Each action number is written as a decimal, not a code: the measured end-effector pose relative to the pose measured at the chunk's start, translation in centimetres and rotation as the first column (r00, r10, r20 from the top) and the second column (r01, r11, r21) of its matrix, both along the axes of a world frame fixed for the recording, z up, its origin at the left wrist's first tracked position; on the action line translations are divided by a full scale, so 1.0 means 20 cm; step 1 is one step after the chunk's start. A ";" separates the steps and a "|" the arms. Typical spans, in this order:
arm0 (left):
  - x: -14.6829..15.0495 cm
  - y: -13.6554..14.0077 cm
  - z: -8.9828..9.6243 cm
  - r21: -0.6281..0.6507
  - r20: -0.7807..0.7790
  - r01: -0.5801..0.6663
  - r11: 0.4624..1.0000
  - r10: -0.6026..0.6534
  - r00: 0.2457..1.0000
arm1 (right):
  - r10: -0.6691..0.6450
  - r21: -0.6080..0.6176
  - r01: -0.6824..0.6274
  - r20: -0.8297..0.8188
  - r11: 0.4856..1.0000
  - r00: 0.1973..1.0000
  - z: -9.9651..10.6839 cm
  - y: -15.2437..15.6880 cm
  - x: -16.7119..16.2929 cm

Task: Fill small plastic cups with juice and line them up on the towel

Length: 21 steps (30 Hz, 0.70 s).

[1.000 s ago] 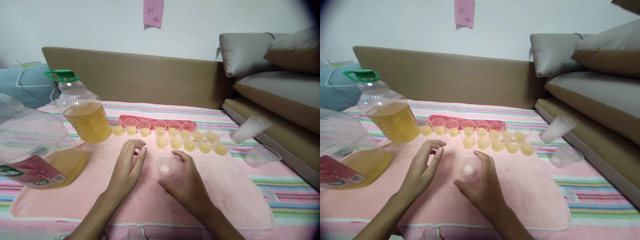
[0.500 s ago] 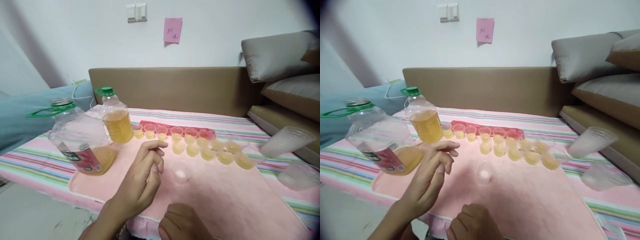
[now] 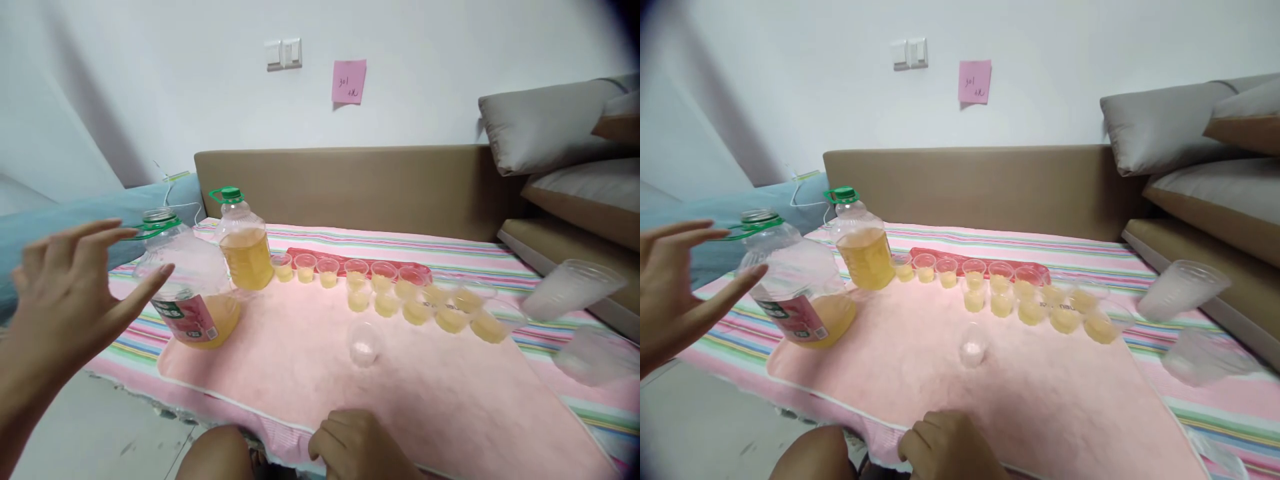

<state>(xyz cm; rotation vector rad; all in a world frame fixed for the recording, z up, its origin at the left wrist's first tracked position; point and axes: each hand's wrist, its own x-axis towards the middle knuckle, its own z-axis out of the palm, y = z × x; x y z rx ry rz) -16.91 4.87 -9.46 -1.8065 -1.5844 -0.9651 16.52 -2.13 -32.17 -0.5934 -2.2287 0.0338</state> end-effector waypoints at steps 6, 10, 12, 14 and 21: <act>0.04 0.08 0.09 -0.091 -0.288 -0.165 0.982 0.133 0.948 | -0.074 -0.005 0.077 0.228 0.997 0.971 -0.07 -0.01 0.03; -0.02 0.12 0.17 -0.199 -0.333 -0.219 0.955 0.144 0.932 | -0.070 -0.020 0.076 0.216 0.997 0.974 -0.03 -0.02 0.06; -0.04 0.13 0.19 -0.196 -0.389 -0.253 0.947 0.162 0.907 | -0.065 -0.031 0.071 0.169 0.997 0.984 0.00 -0.02 0.08; -0.05 0.13 0.20 -0.179 -0.447 -0.259 0.949 0.156 0.881 | -0.059 -0.051 0.066 0.122 0.997 0.991 0.02 -0.03 0.09; 0.03 0.09 0.22 -0.198 -0.220 -0.146 0.969 0.101 0.970 | -0.035 -0.134 0.049 0.103 0.990 0.994 0.07 -0.05 0.13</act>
